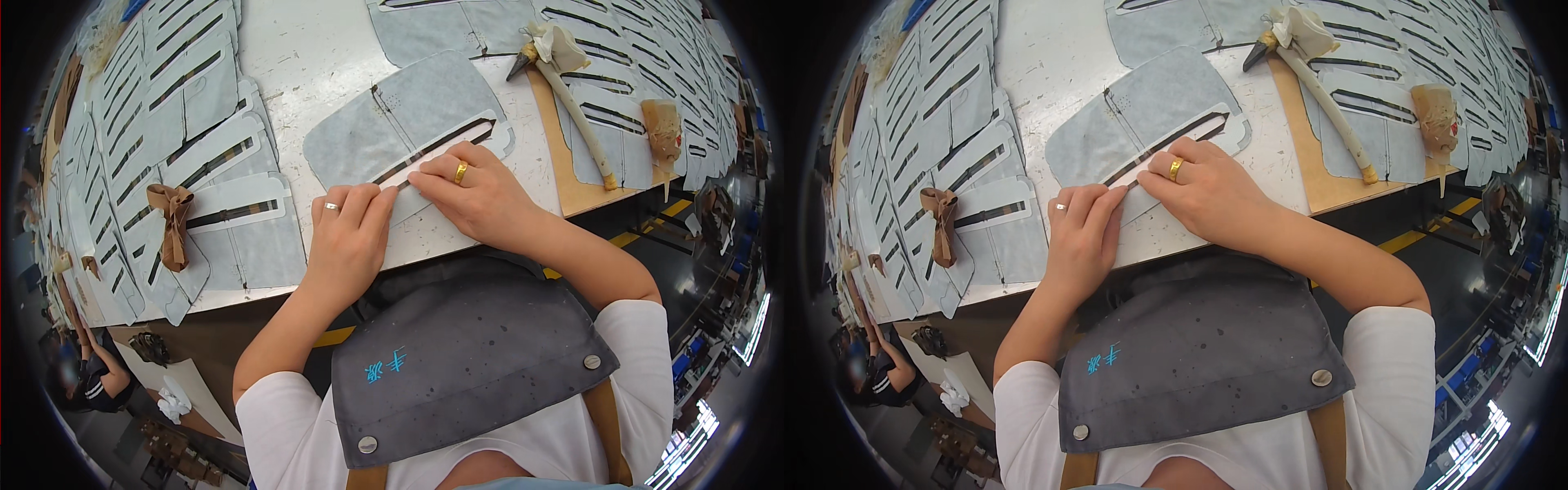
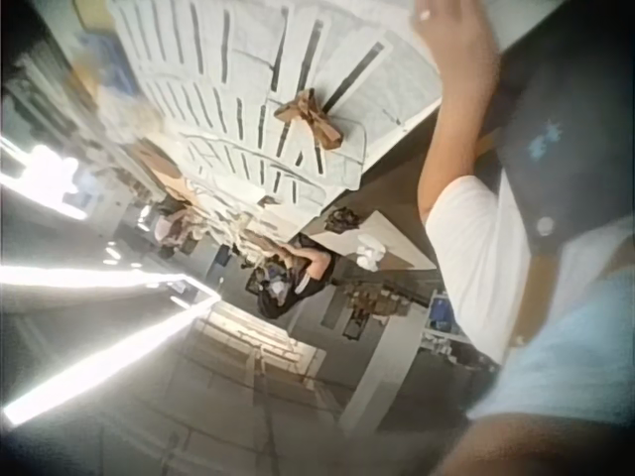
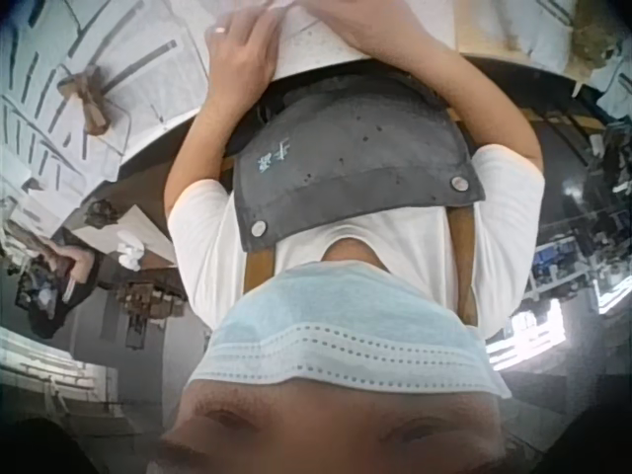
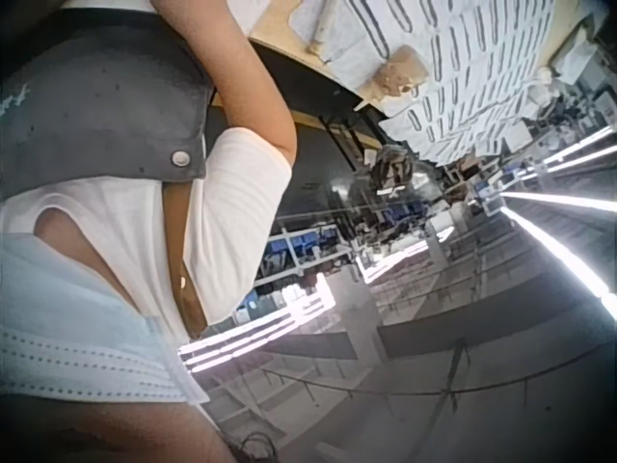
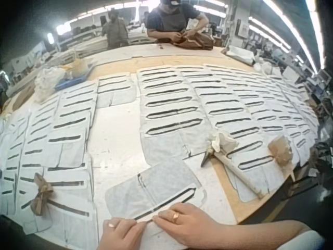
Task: The person applies adhesive from a glue bottle to leather panels using a glue applicator, then assembles the panels by hand, tapping them with a hammer to secure the bond.
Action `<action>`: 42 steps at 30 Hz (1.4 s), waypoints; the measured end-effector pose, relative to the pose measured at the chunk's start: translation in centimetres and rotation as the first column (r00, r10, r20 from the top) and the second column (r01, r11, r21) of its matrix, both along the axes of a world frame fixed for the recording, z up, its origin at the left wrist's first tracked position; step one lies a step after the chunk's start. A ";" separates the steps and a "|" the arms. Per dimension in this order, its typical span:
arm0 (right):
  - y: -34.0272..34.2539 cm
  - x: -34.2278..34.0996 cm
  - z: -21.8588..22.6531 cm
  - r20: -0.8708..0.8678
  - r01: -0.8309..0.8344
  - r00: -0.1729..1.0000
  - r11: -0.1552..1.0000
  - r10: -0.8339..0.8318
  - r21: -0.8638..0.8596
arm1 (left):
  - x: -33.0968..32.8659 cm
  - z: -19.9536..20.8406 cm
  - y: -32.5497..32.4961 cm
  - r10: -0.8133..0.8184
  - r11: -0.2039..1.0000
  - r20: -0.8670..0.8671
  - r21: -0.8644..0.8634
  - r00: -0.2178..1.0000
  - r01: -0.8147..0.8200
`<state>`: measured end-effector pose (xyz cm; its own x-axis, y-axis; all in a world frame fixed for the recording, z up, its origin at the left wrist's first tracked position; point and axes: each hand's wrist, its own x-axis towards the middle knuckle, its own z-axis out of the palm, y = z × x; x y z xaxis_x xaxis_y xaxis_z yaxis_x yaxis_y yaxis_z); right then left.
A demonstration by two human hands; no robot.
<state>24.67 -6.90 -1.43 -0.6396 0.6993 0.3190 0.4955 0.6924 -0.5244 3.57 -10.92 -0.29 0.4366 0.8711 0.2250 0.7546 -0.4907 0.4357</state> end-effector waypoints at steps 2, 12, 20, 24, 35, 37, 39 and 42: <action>-0.2 0.0 0.0 0.026 0.001 1.000 0.998 -0.003 0.056 | -1.1 0.1 -1.1 0.027 1.000 -0.017 0.003 1.000 -0.027; -0.2 -1.2 0.5 0.249 -0.183 0.962 0.937 0.109 0.298 | -1.8 -0.3 -1.9 0.066 0.997 0.036 0.044 0.997 -0.068; 5.3 8.5 1.7 0.094 0.571 0.766 0.741 -0.635 0.353 | -1.0 -0.8 -2.2 0.057 0.997 0.089 0.053 0.994 -0.062; 5.7 10.9 0.2 0.246 0.549 0.732 0.763 -0.636 0.341 | 1.6 0.3 -1.0 -0.037 0.994 0.144 0.104 0.989 0.022; -0.1 6.4 7.9 0.048 0.404 0.915 0.907 -0.401 -0.118 | 3.7 -0.4 0.7 0.001 0.996 0.253 -0.084 0.967 0.021; -1.6 6.0 5.9 0.084 0.340 0.940 0.926 -0.330 -0.163 | 3.9 -0.2 1.0 -0.035 0.994 0.232 -0.097 0.972 0.059; -3.1 5.4 4.0 0.166 0.386 0.920 0.892 -0.354 -0.237 | 3.8 -0.2 1.1 -0.092 0.991 0.180 -0.079 0.979 0.108; -3.3 5.3 3.3 0.164 0.403 0.911 0.899 -0.378 -0.171 | 3.9 0.1 0.7 -0.131 0.990 -0.036 0.042 0.991 0.132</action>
